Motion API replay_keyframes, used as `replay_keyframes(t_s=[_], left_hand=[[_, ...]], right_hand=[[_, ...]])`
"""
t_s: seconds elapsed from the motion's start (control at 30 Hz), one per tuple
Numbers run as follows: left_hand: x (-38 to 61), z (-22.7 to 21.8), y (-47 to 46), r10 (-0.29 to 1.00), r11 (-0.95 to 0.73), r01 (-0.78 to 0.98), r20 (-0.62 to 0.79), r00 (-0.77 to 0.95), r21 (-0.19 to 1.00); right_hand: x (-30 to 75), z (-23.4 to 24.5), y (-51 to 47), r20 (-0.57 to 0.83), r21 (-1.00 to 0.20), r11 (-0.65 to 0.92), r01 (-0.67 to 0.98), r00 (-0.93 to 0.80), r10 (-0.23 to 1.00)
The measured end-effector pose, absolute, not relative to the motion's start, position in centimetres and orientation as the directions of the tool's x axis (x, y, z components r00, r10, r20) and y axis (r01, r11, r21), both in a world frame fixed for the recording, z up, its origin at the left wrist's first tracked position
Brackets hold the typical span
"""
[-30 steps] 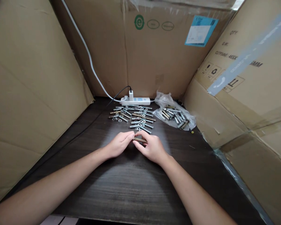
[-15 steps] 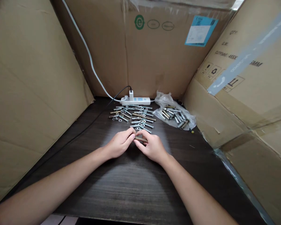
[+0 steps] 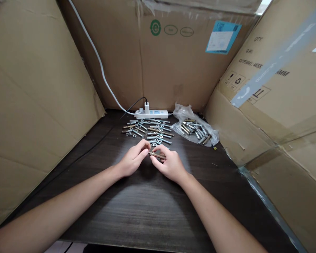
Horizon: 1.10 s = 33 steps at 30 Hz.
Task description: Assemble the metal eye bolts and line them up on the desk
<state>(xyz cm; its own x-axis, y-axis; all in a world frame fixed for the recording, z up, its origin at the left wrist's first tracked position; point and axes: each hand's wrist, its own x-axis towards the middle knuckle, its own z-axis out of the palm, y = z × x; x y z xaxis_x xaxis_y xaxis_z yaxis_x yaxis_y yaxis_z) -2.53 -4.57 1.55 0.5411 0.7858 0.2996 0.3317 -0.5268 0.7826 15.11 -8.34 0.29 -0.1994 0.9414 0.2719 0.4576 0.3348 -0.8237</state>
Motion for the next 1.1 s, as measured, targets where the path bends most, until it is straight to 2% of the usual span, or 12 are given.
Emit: replay_keyframes(t_s=[0.47,0.9,1.0,1.1], left_hand=[[-2.63,1.19,-4.43,0.734,-0.511,0.286,0.238,0.636,0.811],[-2.71,0.95,-4.31,0.739,-0.38,0.208,0.16,0.655,0.901],[-2.65,0.92,-4.38,0.718,-0.402,0.222,0.155,0.679,0.888],[-2.6,1.07,-4.45,0.755,-0.457,0.281,0.2,0.625,0.844]], right_hand=[[15.19,0.09,-8.18,0.242,-0.877,0.292,0.381,-0.176,0.954],[15.11,0.56,-8.38,0.255,-0.878,0.315,0.359,-0.205,0.945],[15.15,0.76,-8.37,0.27,-0.876,0.316,0.364,-0.172,0.947],[15.25,0.75,-8.26,0.283,-0.862,0.316,0.397,-0.14,0.949]])
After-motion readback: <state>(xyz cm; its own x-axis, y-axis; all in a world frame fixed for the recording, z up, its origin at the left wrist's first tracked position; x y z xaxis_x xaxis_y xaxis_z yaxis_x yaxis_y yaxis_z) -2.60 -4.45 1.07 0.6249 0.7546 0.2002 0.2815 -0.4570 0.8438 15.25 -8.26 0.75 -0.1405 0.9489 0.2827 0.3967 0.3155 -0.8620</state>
